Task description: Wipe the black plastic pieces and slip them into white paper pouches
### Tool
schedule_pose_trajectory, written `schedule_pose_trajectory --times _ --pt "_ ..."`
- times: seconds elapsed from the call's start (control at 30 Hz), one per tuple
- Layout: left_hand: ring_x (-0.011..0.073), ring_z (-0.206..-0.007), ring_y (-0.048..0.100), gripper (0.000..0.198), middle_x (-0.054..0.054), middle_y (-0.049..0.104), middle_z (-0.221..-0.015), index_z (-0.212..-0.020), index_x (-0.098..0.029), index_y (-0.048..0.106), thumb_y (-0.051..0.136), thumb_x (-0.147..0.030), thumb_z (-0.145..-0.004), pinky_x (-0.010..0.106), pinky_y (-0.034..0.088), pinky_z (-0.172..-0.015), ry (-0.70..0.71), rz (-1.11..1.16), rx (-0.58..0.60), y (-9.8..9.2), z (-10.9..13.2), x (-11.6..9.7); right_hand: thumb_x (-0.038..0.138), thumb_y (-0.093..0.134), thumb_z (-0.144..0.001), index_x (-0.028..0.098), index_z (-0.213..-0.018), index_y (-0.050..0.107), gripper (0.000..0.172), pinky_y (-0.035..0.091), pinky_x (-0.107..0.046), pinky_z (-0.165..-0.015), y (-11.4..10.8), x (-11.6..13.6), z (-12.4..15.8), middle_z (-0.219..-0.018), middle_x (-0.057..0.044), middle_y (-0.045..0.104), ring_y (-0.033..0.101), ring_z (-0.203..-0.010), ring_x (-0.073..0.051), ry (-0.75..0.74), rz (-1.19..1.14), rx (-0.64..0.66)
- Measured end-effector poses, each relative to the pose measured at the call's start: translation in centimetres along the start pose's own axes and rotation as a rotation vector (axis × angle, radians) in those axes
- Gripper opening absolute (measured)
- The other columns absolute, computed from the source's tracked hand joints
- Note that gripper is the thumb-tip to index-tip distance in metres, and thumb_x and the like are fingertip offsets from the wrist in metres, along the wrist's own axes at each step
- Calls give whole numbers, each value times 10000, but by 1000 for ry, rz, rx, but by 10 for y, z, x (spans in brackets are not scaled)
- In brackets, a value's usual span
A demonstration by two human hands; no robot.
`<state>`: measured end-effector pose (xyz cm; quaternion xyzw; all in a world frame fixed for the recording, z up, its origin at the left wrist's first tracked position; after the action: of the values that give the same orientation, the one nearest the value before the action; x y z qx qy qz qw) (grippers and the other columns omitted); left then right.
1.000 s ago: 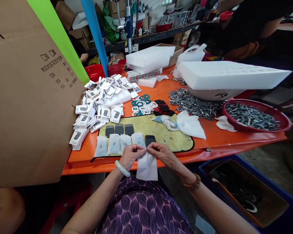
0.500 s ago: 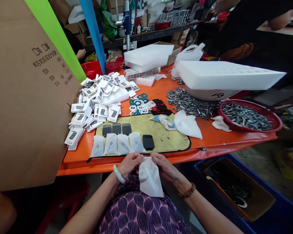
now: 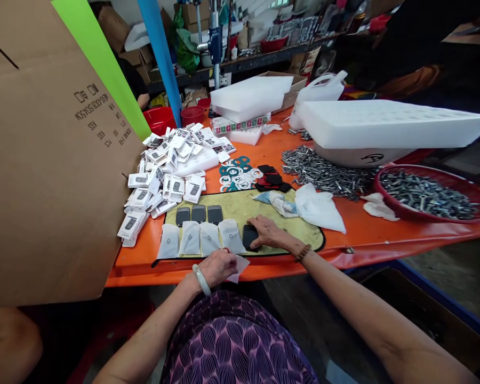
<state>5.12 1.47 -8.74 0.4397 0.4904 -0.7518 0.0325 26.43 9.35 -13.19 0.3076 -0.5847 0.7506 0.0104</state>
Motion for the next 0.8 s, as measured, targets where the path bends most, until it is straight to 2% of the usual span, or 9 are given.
schedule_pose_trajectory --times 0.1,0.23,0.37,0.47,0.63,0.7,0.8 --pt "173 -731 573 129 38 632 -744 -737 -204 678 579 -165 -810 259 440 -710 13 49 -63 -3 1 4 238 732 -628 174 -963 563 381 437 -352 -817 -5 -3 3 -962 -76 572 541 -927 -245 -26 -143 -68" --pt "181 -771 589 154 44 655 -769 -751 -209 687 555 -166 -818 270 451 -754 25 115 -77 -7 -1 5 249 661 -683 202 -853 510 232 433 -304 -722 -14 -1 17 -825 -6 563 525 -752 -168 0 -478 -207" --pt "189 -789 595 162 63 660 -803 -741 -197 687 543 -160 -807 284 456 -776 36 166 -73 -9 -4 1 357 704 -687 226 -903 516 315 460 -309 -723 -20 23 32 -833 1 603 566 -785 -169 33 -924 -365" --pt "189 -786 595 144 62 666 -820 -744 -205 699 565 -186 -792 287 458 -776 9 226 -103 -11 -4 -3 383 746 -676 236 -932 526 368 485 -312 -741 -19 45 38 -859 -5 635 591 -815 -168 33 -1131 -385" --pt "190 -774 584 156 48 661 -757 -703 -203 699 636 -322 -781 289 445 -757 -36 346 -207 -18 -1 -11 365 767 -667 216 -905 558 350 498 -300 -729 -16 58 44 -829 2 642 597 -786 -154 5 -1211 -317" --pt "185 -750 572 211 44 650 -713 -678 -196 693 652 -372 -785 289 437 -747 -26 384 -214 -18 1 -16 340 744 -695 209 -912 588 298 499 -304 -738 -20 61 48 -841 -1 651 600 -792 -157 -36 -1156 -244" --pt "166 -686 545 251 37 642 -672 -662 -187 695 668 -405 -785 286 422 -715 -12 410 -164 -14 1 -23 276 696 -745 206 -938 638 213 490 -317 -783 -30 70 55 -878 -10 669 605 -824 -165 -112 -986 -160"
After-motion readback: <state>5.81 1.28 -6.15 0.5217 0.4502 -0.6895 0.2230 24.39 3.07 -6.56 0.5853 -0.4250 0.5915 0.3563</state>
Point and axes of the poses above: each hand's wrist, its own z-axis away from the middle knuckle, its own y-axis out of the palm, x = y × z, the point moved 2 cm from there along -z, towards the middle knuckle
